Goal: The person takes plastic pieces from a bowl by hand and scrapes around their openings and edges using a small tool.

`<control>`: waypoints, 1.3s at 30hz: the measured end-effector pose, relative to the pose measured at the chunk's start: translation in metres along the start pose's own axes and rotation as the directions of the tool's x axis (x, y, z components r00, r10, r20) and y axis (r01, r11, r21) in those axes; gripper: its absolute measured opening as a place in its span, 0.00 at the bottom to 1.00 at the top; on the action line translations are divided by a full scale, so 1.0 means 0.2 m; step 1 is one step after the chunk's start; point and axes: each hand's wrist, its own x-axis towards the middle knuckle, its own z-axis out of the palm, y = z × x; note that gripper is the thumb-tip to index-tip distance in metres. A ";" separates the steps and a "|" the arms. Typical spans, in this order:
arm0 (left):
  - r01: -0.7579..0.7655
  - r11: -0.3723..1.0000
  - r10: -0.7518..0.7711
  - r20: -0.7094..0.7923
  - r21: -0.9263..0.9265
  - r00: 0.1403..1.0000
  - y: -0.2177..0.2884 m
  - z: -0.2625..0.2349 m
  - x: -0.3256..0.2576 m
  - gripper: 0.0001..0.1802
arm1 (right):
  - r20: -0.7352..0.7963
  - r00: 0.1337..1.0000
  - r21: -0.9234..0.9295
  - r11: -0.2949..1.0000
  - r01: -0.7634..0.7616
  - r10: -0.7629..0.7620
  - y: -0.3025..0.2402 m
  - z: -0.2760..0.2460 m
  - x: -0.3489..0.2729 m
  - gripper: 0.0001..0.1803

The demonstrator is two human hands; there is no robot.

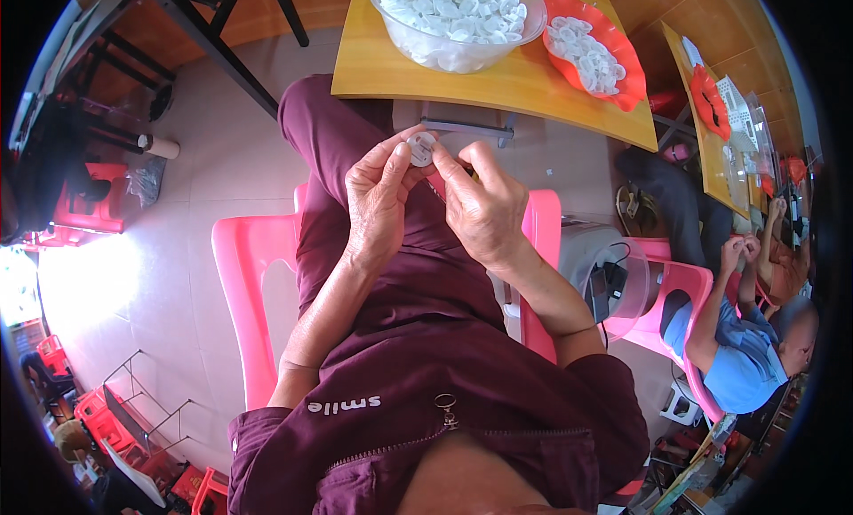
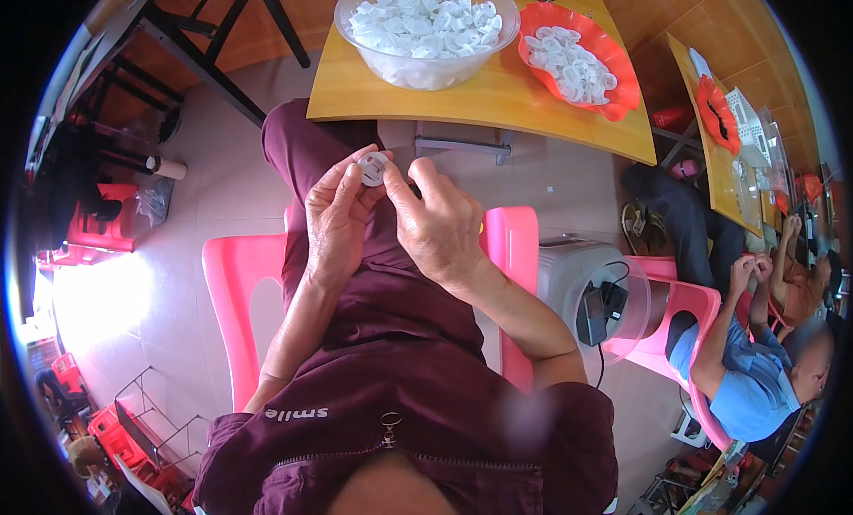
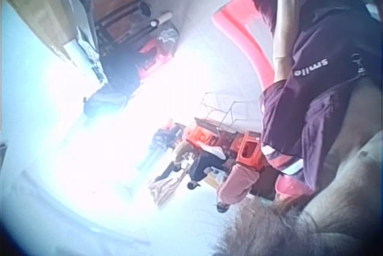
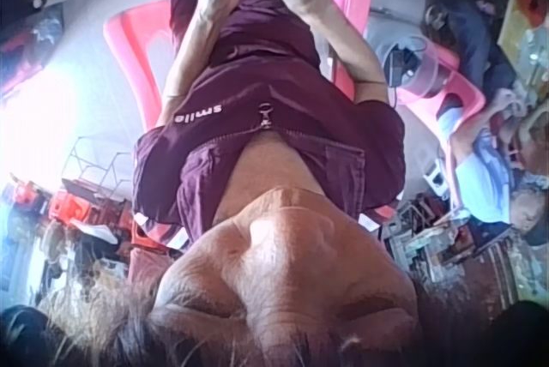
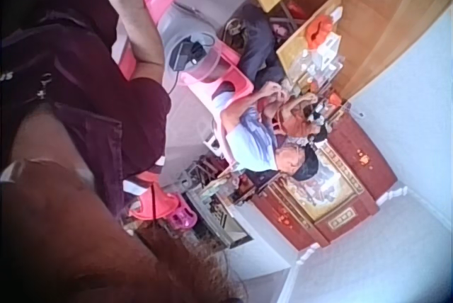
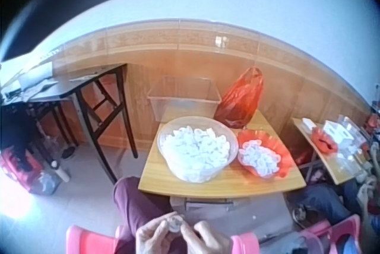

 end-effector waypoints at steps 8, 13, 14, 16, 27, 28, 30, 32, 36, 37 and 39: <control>-0.004 1.000 0.004 -0.013 0.014 1.000 -0.02 -0.01 0.00 0.16 | -0.006 1.000 -0.023 1.000 -0.012 0.012 -0.01 0.03 0.00 0.19; -0.010 1.000 0.011 -0.023 0.024 1.000 -0.02 -0.02 0.00 0.16 | 0.018 0.999 -0.018 0.999 -0.036 0.037 -0.02 0.01 0.01 0.18; 0.010 1.000 -0.010 -0.018 0.009 1.000 -0.02 -0.02 0.01 0.16 | 0.039 0.997 -0.011 0.998 -0.061 0.061 -0.02 0.01 0.01 0.18; 0.028 1.000 -0.028 -0.013 -0.007 1.000 -0.01 -0.03 0.01 0.16 | 0.031 0.992 0.072 0.989 -0.126 0.124 -0.02 -0.02 0.02 0.16; 0.098 0.992 -0.103 0.068 0.084 0.992 0.00 -0.02 0.01 0.08 | 0.195 0.933 0.496 0.790 -0.360 0.303 0.06 -0.05 0.07 0.09; 0.100 0.991 -0.106 0.069 0.086 0.992 0.00 -0.02 0.01 0.08 | 0.224 0.928 0.502 0.780 -0.373 0.299 0.06 -0.05 0.07 0.09; 0.061 0.978 -0.087 0.122 0.200 0.989 0.00 -0.02 0.01 0.08 | 0.232 0.923 0.497 0.778 -0.384 0.308 0.07 -0.05 0.07 0.08; 0.063 0.973 -0.092 0.124 0.220 0.988 0.00 -0.02 0.01 0.08 | 0.239 0.918 0.493 0.776 -0.394 0.315 0.08 -0.05 0.06 0.08; 0.084 0.962 -0.118 0.119 0.258 0.986 0.01 -0.01 0.01 0.08 | 0.196 0.940 0.452 0.825 -0.341 0.281 0.09 -0.02 0.04 0.09; 0.084 0.962 -0.119 0.120 0.259 0.986 0.01 -0.01 0.01 0.08 | 0.155 0.954 0.426 0.854 -0.298 0.256 0.09 -0.01 0.04 0.09; 0.097 0.960 -0.127 0.099 0.264 0.987 0.01 -0.01 0.01 0.07 | 0.144 0.959 0.387 0.878 -0.282 0.244 0.07 -0.02 0.04 0.10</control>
